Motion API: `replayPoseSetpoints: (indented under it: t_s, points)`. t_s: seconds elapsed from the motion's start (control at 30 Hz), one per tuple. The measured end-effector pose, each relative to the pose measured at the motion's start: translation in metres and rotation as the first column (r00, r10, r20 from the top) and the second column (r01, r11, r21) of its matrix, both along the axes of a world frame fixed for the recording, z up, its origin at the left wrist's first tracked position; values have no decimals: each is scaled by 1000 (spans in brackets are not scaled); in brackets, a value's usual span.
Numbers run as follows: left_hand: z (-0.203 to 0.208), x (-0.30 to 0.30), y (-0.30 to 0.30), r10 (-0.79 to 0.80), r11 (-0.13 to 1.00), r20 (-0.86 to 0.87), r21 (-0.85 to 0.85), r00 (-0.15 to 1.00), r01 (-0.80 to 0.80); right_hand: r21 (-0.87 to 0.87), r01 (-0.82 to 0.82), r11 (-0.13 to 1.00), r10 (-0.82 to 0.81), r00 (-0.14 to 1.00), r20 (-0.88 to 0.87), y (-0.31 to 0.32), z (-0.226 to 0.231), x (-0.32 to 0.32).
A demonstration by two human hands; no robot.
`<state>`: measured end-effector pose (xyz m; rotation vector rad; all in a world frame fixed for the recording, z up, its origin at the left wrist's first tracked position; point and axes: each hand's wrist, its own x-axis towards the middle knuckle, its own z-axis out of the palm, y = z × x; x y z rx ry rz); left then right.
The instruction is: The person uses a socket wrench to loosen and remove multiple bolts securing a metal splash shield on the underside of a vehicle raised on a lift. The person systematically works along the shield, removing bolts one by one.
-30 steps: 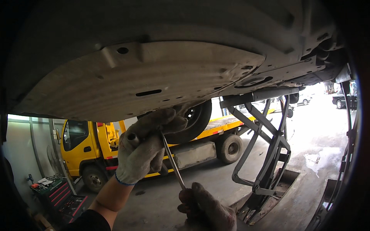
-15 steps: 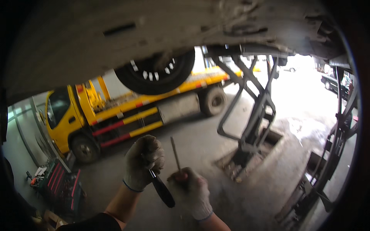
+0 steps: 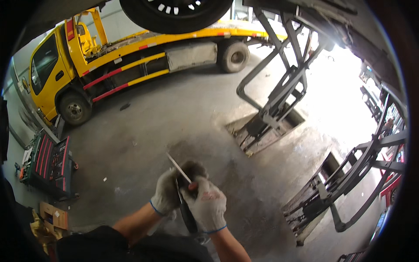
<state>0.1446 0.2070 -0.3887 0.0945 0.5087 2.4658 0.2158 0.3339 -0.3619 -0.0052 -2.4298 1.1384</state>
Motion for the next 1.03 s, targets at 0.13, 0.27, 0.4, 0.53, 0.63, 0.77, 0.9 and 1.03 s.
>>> replayPoseSetpoints:
  t_s: [0.13, 0.27, 0.4, 0.53, 0.63, 0.77, 0.9, 1.03]
  points:
    - [-38, -2, -29, 0, 999, 57, -38, 998, 3, 194, 14, 981, -47, 985, 168, -28, -8, -12]
    - [-68, -21, -74, 2, 998, 175, -59, 985, 8, 238, -93, 967, 5, 938, 346, -65, -24, -31]
    - [-113, -58, -131, 65, 985, 278, -169, 958, -18, 217, -22, 976, -45, 953, 298, -142, -17, -54]
    - [-129, -106, -206, -23, 974, 276, -210, 961, 84, 333, -82, 939, -36, 942, 333, -229, -32, -100]
    - [-115, -137, -261, 75, 917, 262, -398, 962, 37, 299, -48, 953, -35, 963, 267, -285, -33, -137]
    - [-120, -193, -326, -176, 866, 150, -447, 973, 225, 181, 109, 977, -140, 975, 172, -337, -23, -178]
    - [-36, -193, -343, -34, 776, -232, -619, 972, -121, 199, 139, 970, -183, 957, 223, -350, -4, -220]
    - [-43, -256, -353, -198, 701, 31, -694, 980, 164, 128, 95, 987, -150, 818, 556, -344, 0, -263]
